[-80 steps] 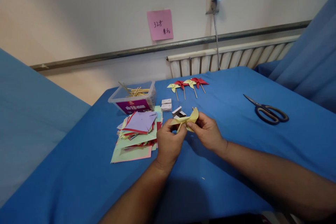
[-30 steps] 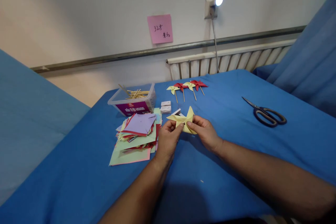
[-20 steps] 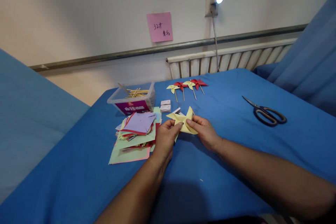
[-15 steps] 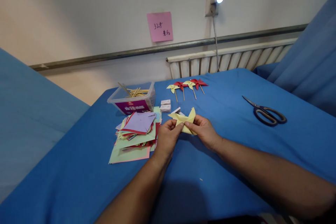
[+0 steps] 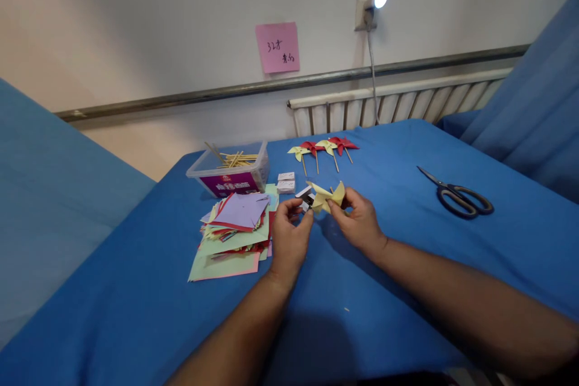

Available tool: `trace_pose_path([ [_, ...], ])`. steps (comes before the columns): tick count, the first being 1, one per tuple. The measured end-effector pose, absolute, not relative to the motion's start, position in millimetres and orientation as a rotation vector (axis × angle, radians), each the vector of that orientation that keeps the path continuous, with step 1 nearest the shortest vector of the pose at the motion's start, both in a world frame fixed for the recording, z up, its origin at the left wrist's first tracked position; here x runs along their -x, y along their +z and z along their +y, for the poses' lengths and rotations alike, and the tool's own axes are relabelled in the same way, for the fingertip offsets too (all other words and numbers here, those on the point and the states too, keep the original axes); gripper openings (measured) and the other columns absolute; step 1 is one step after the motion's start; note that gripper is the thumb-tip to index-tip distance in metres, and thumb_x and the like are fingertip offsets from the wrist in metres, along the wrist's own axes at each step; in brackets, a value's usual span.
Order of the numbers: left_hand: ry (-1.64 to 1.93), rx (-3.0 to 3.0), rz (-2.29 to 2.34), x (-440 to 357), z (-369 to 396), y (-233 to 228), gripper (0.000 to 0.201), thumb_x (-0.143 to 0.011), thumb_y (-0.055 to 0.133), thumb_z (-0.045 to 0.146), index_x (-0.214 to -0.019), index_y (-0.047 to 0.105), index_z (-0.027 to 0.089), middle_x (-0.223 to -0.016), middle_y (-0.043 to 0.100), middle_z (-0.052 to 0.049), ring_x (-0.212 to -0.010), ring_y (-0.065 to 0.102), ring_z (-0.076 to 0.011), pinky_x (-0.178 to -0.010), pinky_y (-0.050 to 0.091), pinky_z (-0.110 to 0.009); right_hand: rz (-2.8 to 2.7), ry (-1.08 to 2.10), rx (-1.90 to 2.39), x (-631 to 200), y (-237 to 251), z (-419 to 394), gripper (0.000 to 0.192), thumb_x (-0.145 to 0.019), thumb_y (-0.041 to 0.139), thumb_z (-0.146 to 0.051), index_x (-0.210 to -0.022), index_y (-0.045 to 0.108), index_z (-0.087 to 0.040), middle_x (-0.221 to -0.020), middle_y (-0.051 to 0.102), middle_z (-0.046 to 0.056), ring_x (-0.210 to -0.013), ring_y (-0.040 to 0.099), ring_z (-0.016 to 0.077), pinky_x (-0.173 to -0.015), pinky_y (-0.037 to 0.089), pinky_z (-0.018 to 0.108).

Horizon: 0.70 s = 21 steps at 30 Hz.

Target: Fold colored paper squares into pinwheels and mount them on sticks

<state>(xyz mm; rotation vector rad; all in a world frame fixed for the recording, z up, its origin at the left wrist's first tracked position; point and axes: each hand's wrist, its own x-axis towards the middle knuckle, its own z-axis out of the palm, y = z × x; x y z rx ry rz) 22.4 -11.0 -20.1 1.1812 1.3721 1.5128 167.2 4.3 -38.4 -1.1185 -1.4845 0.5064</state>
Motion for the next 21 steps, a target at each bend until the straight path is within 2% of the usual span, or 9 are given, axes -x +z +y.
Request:
trace_pose_path([
  [3,1.446,-1.241,1.238,-28,-18,-19,0.025,-0.073,0.070,0.025,-0.097,0.067,0.018,-0.094,0.070,-0.007,-0.088,0.064,-0.0176,-0.085,0.048,-0.032,-1.694,0.183,1.053,-175,-30,3,0.007,-0.087,0.052,-0.021,-0.080,0.055,-0.021,-0.077,0.060,0.002,-0.072,0.055,0.0167,-0.069,0.043,0.030],
  [8,1.374,-1.151,1.057,-38,-27,-14,0.038,-0.073,0.070,0.023,-0.110,0.067,0.018,-0.110,0.071,-0.009,-0.102,0.065,-0.0210,-0.095,0.046,-0.035,-1.931,-0.102,1.020,-172,-24,-2,0.008,-0.089,0.050,-0.018,-0.092,0.058,-0.018,-0.089,0.064,0.009,-0.084,0.057,0.0225,-0.076,0.044,0.036],
  [13,1.405,-1.032,1.006,-33,-21,-11,0.042,-0.065,0.077,0.020,-0.106,0.068,0.017,-0.106,0.072,-0.007,-0.103,0.064,-0.0213,-0.098,0.044,-0.035,-2.068,-0.042,1.021,-168,-17,-11,0.028,-0.087,0.052,-0.020,-0.114,0.057,-0.015,-0.109,0.063,0.014,-0.099,0.056,0.0275,-0.084,0.045,0.042],
  [17,1.409,-0.913,0.935,-29,-15,-9,0.035,-0.067,0.078,0.027,-0.099,0.070,0.014,-0.099,0.073,-0.008,-0.101,0.065,-0.0223,-0.093,0.046,-0.034,-2.094,0.052,1.000,-166,-14,-18,0.032,-0.090,0.048,-0.018,-0.121,0.057,-0.016,-0.109,0.062,0.014,-0.101,0.056,0.0270,-0.085,0.047,0.043],
  [21,1.417,-0.844,0.950,-27,-12,-10,0.027,-0.071,0.076,0.032,-0.088,0.071,0.012,-0.085,0.073,-0.007,-0.081,0.067,-0.0188,-0.079,0.049,-0.030,-2.088,0.150,0.922,-163,-17,-21,0.032,-0.090,0.048,-0.017,-0.121,0.057,-0.018,-0.106,0.062,0.012,-0.100,0.056,0.0252,-0.084,0.048,0.041],
])
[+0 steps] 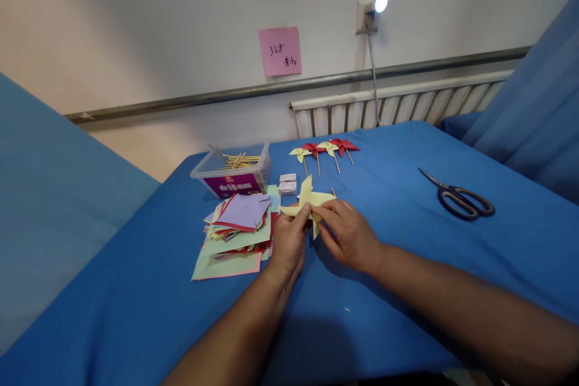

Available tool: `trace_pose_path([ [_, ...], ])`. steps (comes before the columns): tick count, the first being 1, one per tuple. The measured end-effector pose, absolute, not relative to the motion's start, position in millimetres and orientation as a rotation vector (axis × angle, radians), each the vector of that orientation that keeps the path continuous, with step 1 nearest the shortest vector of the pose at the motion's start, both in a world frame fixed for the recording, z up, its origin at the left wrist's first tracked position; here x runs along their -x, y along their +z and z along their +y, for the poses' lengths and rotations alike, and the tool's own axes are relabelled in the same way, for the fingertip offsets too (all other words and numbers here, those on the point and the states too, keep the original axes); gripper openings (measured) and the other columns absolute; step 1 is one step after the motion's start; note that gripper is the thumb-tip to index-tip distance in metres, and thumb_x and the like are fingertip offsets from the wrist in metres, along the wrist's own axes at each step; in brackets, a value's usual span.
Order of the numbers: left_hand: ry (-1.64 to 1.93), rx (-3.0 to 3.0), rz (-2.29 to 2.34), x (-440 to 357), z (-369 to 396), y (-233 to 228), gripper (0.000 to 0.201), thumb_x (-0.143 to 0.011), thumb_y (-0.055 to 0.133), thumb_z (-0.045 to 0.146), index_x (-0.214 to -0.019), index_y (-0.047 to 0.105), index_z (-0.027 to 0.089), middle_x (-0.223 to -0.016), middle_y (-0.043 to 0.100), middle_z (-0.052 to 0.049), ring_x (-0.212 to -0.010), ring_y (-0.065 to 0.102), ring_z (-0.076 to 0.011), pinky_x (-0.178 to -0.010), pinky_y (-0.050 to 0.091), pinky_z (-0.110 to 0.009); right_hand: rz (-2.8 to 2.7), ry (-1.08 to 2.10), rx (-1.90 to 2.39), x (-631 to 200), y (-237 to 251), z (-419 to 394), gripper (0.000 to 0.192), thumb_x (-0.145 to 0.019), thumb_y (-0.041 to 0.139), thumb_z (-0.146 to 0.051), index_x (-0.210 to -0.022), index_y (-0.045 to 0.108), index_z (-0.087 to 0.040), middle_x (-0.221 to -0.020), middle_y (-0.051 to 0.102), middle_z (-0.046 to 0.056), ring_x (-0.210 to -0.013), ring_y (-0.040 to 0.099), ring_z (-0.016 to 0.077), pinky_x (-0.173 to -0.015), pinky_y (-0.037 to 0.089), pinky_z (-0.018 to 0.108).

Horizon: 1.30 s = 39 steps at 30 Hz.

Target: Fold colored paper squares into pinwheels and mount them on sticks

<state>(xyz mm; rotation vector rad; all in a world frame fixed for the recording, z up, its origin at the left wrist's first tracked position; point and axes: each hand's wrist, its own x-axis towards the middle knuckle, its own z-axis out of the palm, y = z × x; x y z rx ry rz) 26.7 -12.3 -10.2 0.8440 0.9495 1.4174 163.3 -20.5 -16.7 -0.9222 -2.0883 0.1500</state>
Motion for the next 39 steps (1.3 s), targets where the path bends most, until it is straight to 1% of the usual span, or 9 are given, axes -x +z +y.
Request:
trace_pose_path([
  [4,1.425,-0.813,1.014,-23,-11,-12,0.026,-0.070,0.077,0.032,-0.084,0.071,0.012,-0.077,0.072,-0.006,-0.071,0.066,-0.0172,-0.070,0.049,-0.028,-1.965,0.311,0.904,-163,-21,-19,0.023,-0.091,0.049,-0.019,-0.111,0.061,-0.020,-0.097,0.063,0.009,-0.091,0.059,0.0214,-0.082,0.050,0.037],
  [10,1.334,-0.800,1.190,-21,-11,-12,0.031,-0.062,0.081,0.033,-0.083,0.072,0.011,-0.078,0.073,-0.007,-0.063,0.064,-0.0165,-0.064,0.049,-0.028,-1.600,0.485,1.112,-166,-27,-6,0.022,-0.084,0.062,-0.030,-0.104,0.065,-0.022,-0.105,0.061,0.007,-0.081,0.059,0.0179,-0.080,0.049,0.035],
  [15,1.244,-0.812,1.165,-20,-13,-13,0.035,-0.061,0.082,0.033,-0.087,0.072,0.011,-0.079,0.073,-0.008,-0.064,0.064,-0.0169,-0.065,0.049,-0.029,-1.326,1.152,1.088,-163,-34,6,0.024,-0.075,0.067,-0.043,-0.074,0.064,-0.019,-0.069,0.061,0.000,-0.062,0.053,0.0147,-0.061,0.042,0.030],
  [18,1.228,-0.823,1.121,-19,-14,-14,0.035,-0.064,0.081,0.033,-0.090,0.072,0.011,-0.081,0.073,-0.009,-0.068,0.065,-0.0181,-0.070,0.050,-0.031,-1.183,1.383,0.991,-161,-34,8,0.030,-0.068,0.073,-0.045,-0.067,0.059,-0.018,-0.061,0.057,-0.003,-0.056,0.048,0.0113,-0.059,0.037,0.028],
  [24,1.173,-0.823,1.081,-20,-15,-14,0.029,-0.061,0.081,0.026,-0.083,0.072,0.011,-0.079,0.073,-0.010,-0.068,0.066,-0.0193,-0.067,0.050,-0.029,-1.047,1.410,1.008,-160,-32,5,0.034,-0.067,0.074,-0.048,-0.067,0.060,-0.018,-0.056,0.054,-0.004,-0.052,0.044,0.0101,-0.054,0.033,0.026],
  [28,1.193,-0.821,1.081,-20,-15,-13,0.029,-0.062,0.080,0.025,-0.086,0.072,0.011,-0.082,0.074,-0.010,-0.073,0.067,-0.0202,-0.070,0.050,-0.030,-1.031,1.397,0.980,-158,-32,5,0.035,-0.071,0.072,-0.051,-0.077,0.062,-0.018,-0.058,0.056,-0.003,-0.052,0.047,0.0109,-0.052,0.036,0.026],
  [32,1.241,-0.782,1.077,-17,-13,-9,0.027,-0.061,0.079,0.023,-0.084,0.072,0.011,-0.080,0.073,-0.009,-0.071,0.066,-0.0188,-0.069,0.050,-0.028,-1.072,1.270,0.906,-157,-32,4,0.034,-0.073,0.072,-0.047,-0.093,0.065,-0.020,-0.073,0.065,0.000,-0.062,0.055,0.0129,-0.057,0.044,0.027],
  [35,1.263,-0.752,1.055,-16,-13,-4,0.024,-0.060,0.079,0.021,-0.080,0.072,0.012,-0.076,0.073,-0.007,-0.067,0.065,-0.0174,-0.066,0.049,-0.027,-1.125,1.220,0.906,-157,-33,2,0.031,-0.074,0.072,-0.045,-0.092,0.068,-0.020,-0.080,0.069,0.002,-0.065,0.057,0.0141,-0.061,0.048,0.029],
  [39,1.290,-0.675,1.030,-16,-14,0,0.024,-0.058,0.079,0.020,-0.079,0.072,0.012,-0.080,0.074,-0.007,-0.067,0.065,-0.0166,-0.066,0.049,-0.026,-1.166,1.201,0.926,-156,-34,-1,0.029,-0.076,0.070,-0.045,-0.090,0.070,-0.020,-0.075,0.068,0.002,-0.064,0.058,0.0147,-0.059,0.048,0.029],
])
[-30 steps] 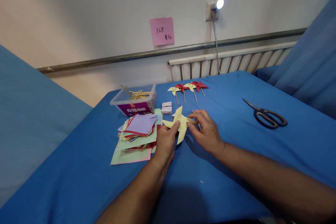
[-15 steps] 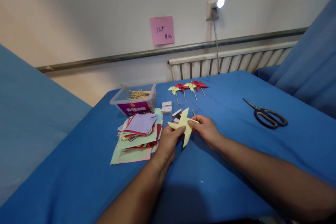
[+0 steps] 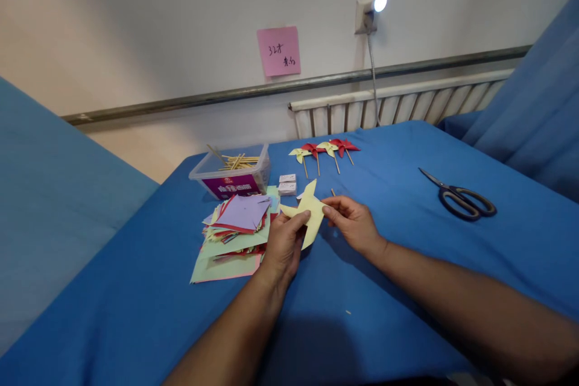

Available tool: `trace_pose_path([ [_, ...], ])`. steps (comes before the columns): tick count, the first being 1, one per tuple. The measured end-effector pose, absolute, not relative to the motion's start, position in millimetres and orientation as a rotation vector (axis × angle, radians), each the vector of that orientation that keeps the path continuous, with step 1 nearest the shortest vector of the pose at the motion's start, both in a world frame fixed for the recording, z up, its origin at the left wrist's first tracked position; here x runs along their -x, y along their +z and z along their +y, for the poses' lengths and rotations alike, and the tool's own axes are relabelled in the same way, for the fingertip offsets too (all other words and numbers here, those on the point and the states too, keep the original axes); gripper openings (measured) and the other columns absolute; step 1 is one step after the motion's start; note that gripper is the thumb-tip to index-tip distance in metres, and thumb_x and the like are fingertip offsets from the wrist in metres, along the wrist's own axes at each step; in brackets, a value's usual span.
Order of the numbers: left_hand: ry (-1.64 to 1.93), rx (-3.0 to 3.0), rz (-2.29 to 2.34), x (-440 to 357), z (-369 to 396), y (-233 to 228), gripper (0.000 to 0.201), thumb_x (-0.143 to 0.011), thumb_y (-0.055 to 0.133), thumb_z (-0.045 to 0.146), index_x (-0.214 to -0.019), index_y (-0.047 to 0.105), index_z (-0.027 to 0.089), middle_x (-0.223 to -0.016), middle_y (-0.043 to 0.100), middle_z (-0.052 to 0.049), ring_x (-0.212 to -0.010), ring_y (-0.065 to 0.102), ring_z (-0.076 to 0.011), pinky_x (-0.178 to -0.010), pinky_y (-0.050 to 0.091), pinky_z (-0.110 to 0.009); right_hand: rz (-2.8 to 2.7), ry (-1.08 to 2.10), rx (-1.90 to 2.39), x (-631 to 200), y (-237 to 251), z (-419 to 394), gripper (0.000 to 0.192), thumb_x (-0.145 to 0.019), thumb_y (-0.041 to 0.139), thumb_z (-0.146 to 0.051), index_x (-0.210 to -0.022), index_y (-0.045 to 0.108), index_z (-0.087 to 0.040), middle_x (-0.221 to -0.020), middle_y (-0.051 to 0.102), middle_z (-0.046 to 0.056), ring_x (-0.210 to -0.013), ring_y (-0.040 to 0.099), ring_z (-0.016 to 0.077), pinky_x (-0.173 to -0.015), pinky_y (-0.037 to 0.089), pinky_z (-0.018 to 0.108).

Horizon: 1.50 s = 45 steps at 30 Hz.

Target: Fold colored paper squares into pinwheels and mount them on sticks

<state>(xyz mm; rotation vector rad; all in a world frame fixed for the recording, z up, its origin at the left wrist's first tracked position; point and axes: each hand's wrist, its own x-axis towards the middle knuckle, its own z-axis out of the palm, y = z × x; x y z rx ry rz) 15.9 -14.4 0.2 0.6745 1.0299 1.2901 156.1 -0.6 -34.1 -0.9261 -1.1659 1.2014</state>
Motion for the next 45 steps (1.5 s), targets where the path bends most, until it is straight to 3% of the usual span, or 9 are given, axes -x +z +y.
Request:
trace_pose_path([
  [9,1.344,-0.659,1.063,-17,-14,-1,0.029,-0.059,0.081,0.021,-0.085,0.072,0.013,-0.084,0.075,-0.006,-0.064,0.064,-0.0138,-0.066,0.049,-0.025,-1.163,1.218,0.958,-154,-33,-3,0.028,-0.075,0.070,-0.046,-0.078,0.063,-0.020,-0.059,0.058,-0.003,-0.053,0.051,0.0117,-0.050,0.044,0.026],
  [15,1.308,-0.708,1.090,-18,-15,-1,0.035,-0.058,0.082,0.024,-0.089,0.072,0.012,-0.087,0.076,-0.009,-0.070,0.068,-0.0182,-0.066,0.050,-0.027,-1.123,1.232,0.993,-156,-37,4,0.030,-0.075,0.069,-0.049,-0.075,0.061,-0.020,-0.054,0.054,-0.004,-0.047,0.047,0.0107,-0.046,0.039,0.025],
  [22,1.397,-0.724,1.148,-16,-12,-5,0.039,-0.057,0.082,0.025,-0.092,0.072,0.011,-0.085,0.075,-0.007,-0.068,0.066,-0.0156,-0.067,0.049,-0.026,-1.396,1.058,0.935,-156,-40,-3,0.033,-0.081,0.067,-0.040,-0.108,0.066,-0.021,-0.094,0.072,0.004,-0.075,0.064,0.0164,-0.070,0.051,0.030],
  [32,1.401,-0.780,1.179,-13,-9,-10,0.034,-0.058,0.082,0.029,-0.084,0.070,0.010,-0.073,0.072,-0.005,-0.062,0.063,-0.0146,-0.065,0.048,-0.027,-1.650,0.699,1.084,-167,-42,5,0.025,-0.092,0.052,-0.037,-0.095,0.072,-0.022,-0.086,0.073,0.002,-0.078,0.067,0.0173,-0.073,0.051,0.028],
  [38,1.507,-0.751,1.224,-8,-4,-8,0.036,-0.055,0.081,0.029,-0.085,0.070,0.011,-0.074,0.071,-0.003,-0.062,0.061,-0.0129,-0.062,0.048,-0.024,-1.654,0.624,1.567,-192,-49,39,0.022,-0.088,0.058,-0.035,-0.102,0.067,-0.020,-0.088,0.073,0.003,-0.079,0.068,0.0181,-0.072,0.050,0.029],
  [42,1.494,-0.766,1.283,-7,-3,-11,0.037,-0.056,0.080,0.029,-0.086,0.069,0.011,-0.073,0.069,-0.003,-0.058,0.057,-0.0113,-0.052,0.044,-0.021,-1.877,0.484,1.764,-191,-44,47,0.039,-0.082,0.066,-0.042,-0.113,0.060,-0.019,-0.096,0.072,0.006,-0.085,0.067,0.0223,-0.071,0.047,0.031],
  [45,1.485,-0.779,1.288,-9,-4,-14,0.038,-0.056,0.080,0.029,-0.087,0.069,0.011,-0.073,0.069,-0.003,-0.057,0.057,-0.0110,-0.052,0.044,-0.021,-2.003,0.431,1.834,-185,-40,46,0.044,-0.083,0.065,-0.037,-0.121,0.054,-0.018,-0.104,0.071,0.009,-0.093,0.067,0.0249,-0.072,0.045,0.031],
])
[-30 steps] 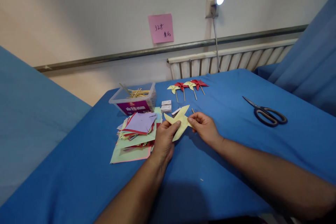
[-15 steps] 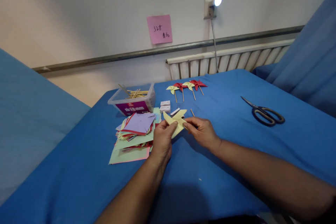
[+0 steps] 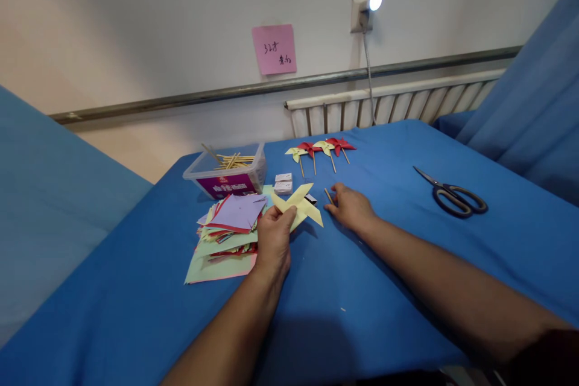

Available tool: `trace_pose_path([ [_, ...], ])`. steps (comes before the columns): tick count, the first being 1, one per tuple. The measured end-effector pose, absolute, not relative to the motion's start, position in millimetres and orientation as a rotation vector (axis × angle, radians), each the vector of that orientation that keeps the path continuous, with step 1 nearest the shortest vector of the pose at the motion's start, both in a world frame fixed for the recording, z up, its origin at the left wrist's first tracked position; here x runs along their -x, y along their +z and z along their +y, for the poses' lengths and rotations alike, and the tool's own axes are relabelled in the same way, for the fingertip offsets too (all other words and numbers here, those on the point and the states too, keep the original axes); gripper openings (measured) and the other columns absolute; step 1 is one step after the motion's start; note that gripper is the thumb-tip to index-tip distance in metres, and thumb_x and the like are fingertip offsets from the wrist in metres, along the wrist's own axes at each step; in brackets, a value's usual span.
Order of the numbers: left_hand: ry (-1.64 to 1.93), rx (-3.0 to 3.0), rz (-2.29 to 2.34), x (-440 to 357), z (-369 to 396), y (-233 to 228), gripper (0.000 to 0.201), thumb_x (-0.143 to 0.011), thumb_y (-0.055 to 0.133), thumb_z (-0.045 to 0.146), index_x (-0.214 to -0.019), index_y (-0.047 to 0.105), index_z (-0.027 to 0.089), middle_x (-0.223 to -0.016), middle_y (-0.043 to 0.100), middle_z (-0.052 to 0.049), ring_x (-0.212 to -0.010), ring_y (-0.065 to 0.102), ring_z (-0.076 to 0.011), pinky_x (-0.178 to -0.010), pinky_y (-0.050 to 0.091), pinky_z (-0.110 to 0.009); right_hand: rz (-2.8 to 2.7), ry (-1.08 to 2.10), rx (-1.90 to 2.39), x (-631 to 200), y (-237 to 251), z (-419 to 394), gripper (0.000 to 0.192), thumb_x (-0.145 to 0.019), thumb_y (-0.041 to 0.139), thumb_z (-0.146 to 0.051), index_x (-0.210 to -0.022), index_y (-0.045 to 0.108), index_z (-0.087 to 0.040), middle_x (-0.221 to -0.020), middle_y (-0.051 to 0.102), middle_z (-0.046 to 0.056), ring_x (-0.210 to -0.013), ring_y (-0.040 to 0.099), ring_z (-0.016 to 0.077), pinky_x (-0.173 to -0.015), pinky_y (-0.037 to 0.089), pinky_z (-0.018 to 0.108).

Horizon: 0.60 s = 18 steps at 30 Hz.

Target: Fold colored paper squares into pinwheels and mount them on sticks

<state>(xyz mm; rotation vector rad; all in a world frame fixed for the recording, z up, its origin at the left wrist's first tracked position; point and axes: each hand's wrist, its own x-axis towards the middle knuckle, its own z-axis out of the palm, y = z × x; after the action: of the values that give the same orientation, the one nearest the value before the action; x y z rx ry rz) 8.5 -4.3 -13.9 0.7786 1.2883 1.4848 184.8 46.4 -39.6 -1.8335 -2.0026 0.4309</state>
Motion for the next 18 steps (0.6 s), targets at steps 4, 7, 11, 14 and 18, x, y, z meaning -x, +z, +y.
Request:
trace_pose_path([
  [4,1.466,-0.765,1.267,-11,-5,-14,0.038,-0.057,0.080,0.030,-0.088,0.068,0.010,-0.073,0.070,-0.004,-0.060,0.061,-0.0129,-0.058,0.048,-0.024,-2.080,0.384,1.883,-184,-37,45,0.035,-0.090,0.053,-0.025,-0.124,0.051,-0.016,-0.105,0.070,0.012,-0.097,0.066,0.0257,-0.076,0.044,0.032],
  [7,1.453,-0.764,1.299,-12,-5,-11,0.035,-0.057,0.079,0.029,-0.084,0.067,0.011,-0.069,0.068,-0.002,-0.055,0.057,-0.0108,-0.051,0.045,-0.021,-2.141,0.314,1.903,-185,-35,41,0.030,-0.090,0.047,-0.019,-0.119,0.053,-0.014,-0.105,0.070,0.014,-0.097,0.066,0.0263,-0.077,0.044,0.032],
  [11,1.429,-0.741,1.311,-14,-7,-6,0.034,-0.057,0.079,0.027,-0.084,0.065,0.012,-0.074,0.068,-0.003,-0.058,0.059,-0.0119,-0.048,0.046,-0.021,-2.250,0.162,1.902,-182,-29,33,0.026,-0.088,0.040,-0.010,-0.107,0.057,-0.013,-0.104,0.068,0.016,-0.093,0.066,0.0272,-0.073,0.044,0.033],
  [14,1.395,-0.715,1.288,-15,-9,-4,0.037,-0.056,0.080,0.025,-0.088,0.065,0.013,-0.081,0.070,-0.005,-0.064,0.063,-0.0144,-0.053,0.051,-0.024,-2.293,0.091,1.878,-180,-27,29,0.026,-0.088,0.039,-0.007,-0.104,0.058,-0.012,-0.101,0.067,0.016,-0.092,0.065,0.0273,-0.074,0.045,0.033],
  [18,1.389,-0.727,1.300,-13,-7,-9,0.037,-0.056,0.081,0.027,-0.087,0.065,0.013,-0.079,0.070,-0.005,-0.062,0.063,-0.0140,-0.055,0.050,-0.025,-2.186,0.168,1.897,-185,-29,34,0.026,-0.090,0.037,-0.009,-0.105,0.058,-0.011,-0.100,0.067,0.017,-0.090,0.066,0.0266,-0.076,0.046,0.034],
])
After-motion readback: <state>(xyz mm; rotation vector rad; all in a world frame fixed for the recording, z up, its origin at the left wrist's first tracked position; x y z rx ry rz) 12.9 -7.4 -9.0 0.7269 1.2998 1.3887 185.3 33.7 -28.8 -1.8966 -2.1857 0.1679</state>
